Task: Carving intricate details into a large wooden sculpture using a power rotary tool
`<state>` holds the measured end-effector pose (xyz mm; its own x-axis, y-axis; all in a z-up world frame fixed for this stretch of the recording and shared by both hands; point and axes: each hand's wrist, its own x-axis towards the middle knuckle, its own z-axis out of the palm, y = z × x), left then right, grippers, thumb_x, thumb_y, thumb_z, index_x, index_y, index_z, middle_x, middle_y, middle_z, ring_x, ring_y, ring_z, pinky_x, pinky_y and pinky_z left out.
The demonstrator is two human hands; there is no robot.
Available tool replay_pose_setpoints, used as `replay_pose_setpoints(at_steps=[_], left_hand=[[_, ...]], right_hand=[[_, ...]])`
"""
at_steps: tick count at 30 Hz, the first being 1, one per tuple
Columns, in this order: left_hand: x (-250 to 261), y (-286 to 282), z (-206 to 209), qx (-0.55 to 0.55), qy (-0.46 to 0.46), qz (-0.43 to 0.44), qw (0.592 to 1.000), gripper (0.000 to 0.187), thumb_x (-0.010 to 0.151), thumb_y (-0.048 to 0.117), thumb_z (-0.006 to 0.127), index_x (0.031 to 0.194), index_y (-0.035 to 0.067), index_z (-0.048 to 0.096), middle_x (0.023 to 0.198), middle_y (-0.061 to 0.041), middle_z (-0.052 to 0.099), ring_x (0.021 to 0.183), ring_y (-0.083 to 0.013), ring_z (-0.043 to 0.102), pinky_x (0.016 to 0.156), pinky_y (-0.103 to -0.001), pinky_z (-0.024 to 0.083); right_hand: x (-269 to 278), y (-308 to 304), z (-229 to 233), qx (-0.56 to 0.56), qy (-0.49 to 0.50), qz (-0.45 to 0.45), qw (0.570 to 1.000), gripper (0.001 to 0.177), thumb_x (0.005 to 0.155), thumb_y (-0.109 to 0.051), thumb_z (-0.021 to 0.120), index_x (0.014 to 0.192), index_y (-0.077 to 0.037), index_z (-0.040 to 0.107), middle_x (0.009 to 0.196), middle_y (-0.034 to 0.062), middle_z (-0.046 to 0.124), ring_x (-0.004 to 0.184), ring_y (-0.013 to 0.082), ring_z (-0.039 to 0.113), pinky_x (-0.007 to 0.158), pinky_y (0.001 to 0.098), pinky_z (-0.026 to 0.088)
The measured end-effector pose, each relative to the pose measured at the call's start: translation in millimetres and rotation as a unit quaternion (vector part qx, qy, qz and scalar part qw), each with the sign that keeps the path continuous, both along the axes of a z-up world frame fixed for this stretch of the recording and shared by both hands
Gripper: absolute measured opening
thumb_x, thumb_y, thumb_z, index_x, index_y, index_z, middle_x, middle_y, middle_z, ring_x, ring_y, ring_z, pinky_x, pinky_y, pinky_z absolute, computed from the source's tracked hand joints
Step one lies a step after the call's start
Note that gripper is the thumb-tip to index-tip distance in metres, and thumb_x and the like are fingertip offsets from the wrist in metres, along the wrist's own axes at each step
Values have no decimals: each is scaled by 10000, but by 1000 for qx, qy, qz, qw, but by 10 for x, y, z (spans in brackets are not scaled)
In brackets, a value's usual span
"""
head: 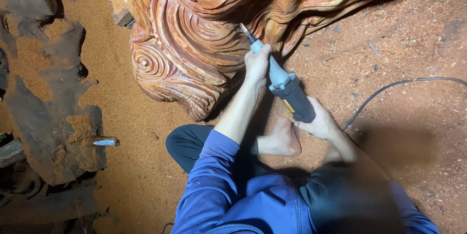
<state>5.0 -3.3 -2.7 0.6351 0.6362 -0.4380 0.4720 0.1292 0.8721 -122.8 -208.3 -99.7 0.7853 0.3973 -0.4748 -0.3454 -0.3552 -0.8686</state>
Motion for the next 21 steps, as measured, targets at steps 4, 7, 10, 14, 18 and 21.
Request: replay_pose_setpoints(at_steps=[4,7,10,14,18,21], left_hand=[[-20,-96,113,5,-22,-32,999,166,682,161,750,753,42,659,772,-123,607,752,-260,622,682,-398,505],[-174,-259,456,8,-71,-71,995,232,762,118,741,919,-51,720,1159,-230,625,1031,-315,627,952,-465,475],[-249,-174,534,20,-139,-43,989,147,725,101,773,805,-11,723,1235,-194,548,1098,-294,593,1018,-491,455],[-301,137,291,-119,-198,-72,970,671,792,41,662,1397,-162,452,851,-188,682,611,-223,658,664,-337,585],[-275,14,461,-69,-151,3,986,663,724,54,768,1330,-125,570,881,-113,584,734,-221,659,697,-374,580],[-244,50,377,-41,-122,-2,992,660,722,94,785,1330,-94,607,984,-126,579,880,-197,607,801,-389,541]], right_hand=[[-32,18,-65,-39,5,1,999,990,563,-377,941,1452,-307,510,1218,187,691,1179,402,654,944,537,521],[-13,-68,193,-19,11,0,1000,958,594,-266,937,1454,-252,515,1230,231,674,1175,440,651,950,549,500],[161,-202,229,-87,10,69,994,975,608,-296,919,1482,-353,489,1209,175,700,1177,391,669,961,522,533],[283,-239,456,-101,4,94,990,954,618,-288,909,1469,-368,485,1211,184,706,1179,395,673,953,521,543],[334,-205,669,-95,14,104,990,927,635,-280,892,1463,-351,481,1211,229,697,1192,429,658,945,546,529],[330,-187,678,-90,23,106,990,928,646,-285,877,1471,-362,458,1226,244,683,1205,439,645,964,555,519]])
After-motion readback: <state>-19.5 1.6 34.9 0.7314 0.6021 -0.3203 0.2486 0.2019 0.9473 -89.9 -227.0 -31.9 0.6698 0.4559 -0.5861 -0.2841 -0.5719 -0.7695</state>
